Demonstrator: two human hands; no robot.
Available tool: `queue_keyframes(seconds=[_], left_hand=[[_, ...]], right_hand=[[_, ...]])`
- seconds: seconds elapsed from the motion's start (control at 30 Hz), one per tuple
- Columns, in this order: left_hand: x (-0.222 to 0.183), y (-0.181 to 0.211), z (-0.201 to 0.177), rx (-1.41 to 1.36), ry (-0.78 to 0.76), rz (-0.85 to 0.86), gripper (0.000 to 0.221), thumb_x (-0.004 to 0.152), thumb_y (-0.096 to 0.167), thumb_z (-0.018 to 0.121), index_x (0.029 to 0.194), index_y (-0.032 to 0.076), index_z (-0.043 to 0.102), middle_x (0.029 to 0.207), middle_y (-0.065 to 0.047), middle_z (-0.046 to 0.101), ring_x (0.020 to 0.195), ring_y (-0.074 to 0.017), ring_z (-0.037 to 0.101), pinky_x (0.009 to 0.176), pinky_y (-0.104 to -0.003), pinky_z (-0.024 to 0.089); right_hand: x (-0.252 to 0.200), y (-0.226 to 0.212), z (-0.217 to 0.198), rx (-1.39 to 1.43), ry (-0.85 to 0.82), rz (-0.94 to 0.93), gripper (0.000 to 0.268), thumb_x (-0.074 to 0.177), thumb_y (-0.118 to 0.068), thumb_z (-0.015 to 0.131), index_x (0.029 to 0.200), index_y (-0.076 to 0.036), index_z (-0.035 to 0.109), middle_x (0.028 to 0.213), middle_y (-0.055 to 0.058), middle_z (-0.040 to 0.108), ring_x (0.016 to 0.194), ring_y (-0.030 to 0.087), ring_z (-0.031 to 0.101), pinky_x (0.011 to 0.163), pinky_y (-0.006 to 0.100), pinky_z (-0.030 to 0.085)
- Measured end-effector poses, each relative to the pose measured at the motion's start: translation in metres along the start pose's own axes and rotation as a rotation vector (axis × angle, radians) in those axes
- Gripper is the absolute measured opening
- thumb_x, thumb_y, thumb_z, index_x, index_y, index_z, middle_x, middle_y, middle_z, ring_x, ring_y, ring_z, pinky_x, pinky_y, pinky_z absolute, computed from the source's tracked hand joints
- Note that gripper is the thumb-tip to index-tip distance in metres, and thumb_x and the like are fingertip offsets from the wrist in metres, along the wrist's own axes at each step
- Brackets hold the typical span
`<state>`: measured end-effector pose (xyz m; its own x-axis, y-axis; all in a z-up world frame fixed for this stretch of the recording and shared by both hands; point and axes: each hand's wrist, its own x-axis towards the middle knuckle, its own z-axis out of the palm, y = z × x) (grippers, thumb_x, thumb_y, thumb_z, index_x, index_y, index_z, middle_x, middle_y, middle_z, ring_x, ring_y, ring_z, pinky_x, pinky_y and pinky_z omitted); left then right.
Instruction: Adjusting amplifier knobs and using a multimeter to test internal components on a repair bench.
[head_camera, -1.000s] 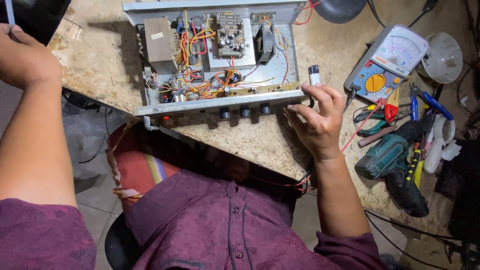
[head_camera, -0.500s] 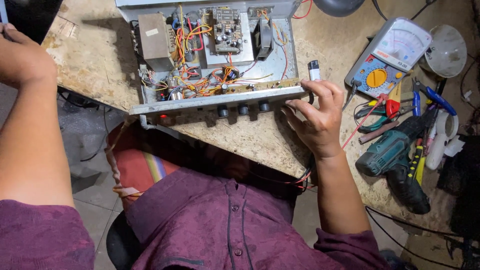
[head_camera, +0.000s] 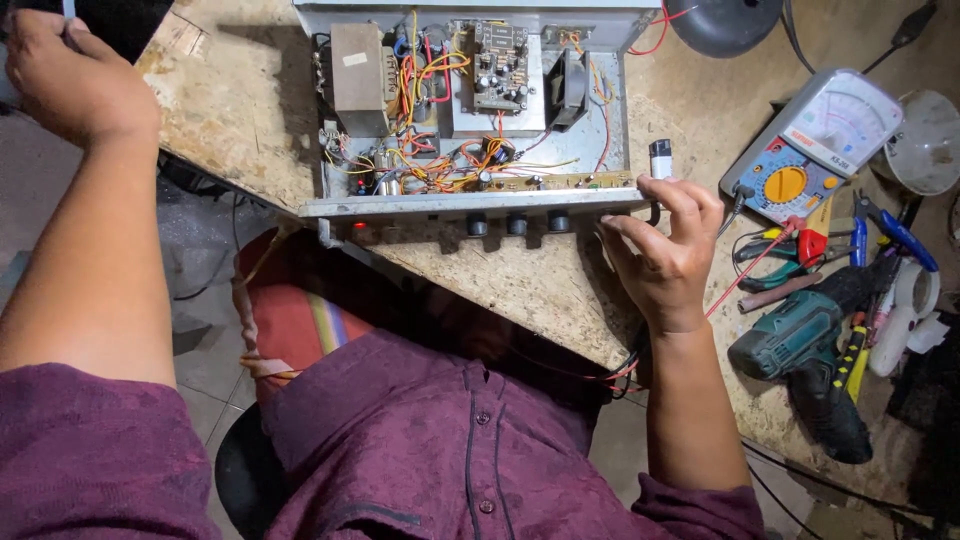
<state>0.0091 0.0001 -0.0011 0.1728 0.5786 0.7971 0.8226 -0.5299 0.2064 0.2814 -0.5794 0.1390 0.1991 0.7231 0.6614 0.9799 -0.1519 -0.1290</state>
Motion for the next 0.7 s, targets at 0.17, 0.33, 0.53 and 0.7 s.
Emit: queue_keyframes(seconds=[0.17,0.33,0.53,0.7], left_hand=[[-0.001,-0.002,0.003,-0.001,0.013,-0.015,0.014,0.083,0.01,0.08,0.089,0.017,0.069,0.083,-0.002,0.078,0.073,-0.0288,0.072,0.058,-0.043,0.052],[-0.001,-0.002,0.003,0.007,0.01,0.005,0.014,0.084,0.009,0.08,0.089,0.016,0.069,0.085,-0.003,0.077,0.074,-0.0287,0.072,0.059,-0.042,0.053],[-0.001,-0.001,0.004,0.053,0.003,-0.049,0.014,0.085,0.014,0.08,0.087,0.02,0.068,0.081,0.0,0.076,0.072,-0.029,0.07,0.055,-0.045,0.051],[-0.003,-0.001,0.003,0.102,-0.011,-0.042,0.014,0.087,0.016,0.08,0.088,0.021,0.067,0.084,-0.002,0.074,0.076,-0.0304,0.069,0.054,-0.048,0.052]], right_hand=[[0.0,-0.001,0.0,-0.011,0.004,-0.002,0.015,0.095,-0.011,0.09,0.096,-0.009,0.075,0.127,0.02,0.061,0.112,0.04,0.052,0.094,0.056,0.049],[0.0,-0.001,0.001,-0.017,0.007,0.007,0.013,0.095,-0.012,0.089,0.096,-0.009,0.076,0.127,0.02,0.061,0.113,0.041,0.051,0.095,0.055,0.05],[-0.001,-0.001,0.001,-0.005,0.011,0.015,0.012,0.095,-0.012,0.088,0.097,-0.011,0.076,0.128,0.02,0.061,0.114,0.04,0.051,0.096,0.055,0.05],[-0.001,-0.002,0.0,0.007,0.005,0.017,0.012,0.096,-0.012,0.088,0.099,-0.011,0.076,0.13,0.019,0.061,0.114,0.04,0.051,0.097,0.055,0.049]])
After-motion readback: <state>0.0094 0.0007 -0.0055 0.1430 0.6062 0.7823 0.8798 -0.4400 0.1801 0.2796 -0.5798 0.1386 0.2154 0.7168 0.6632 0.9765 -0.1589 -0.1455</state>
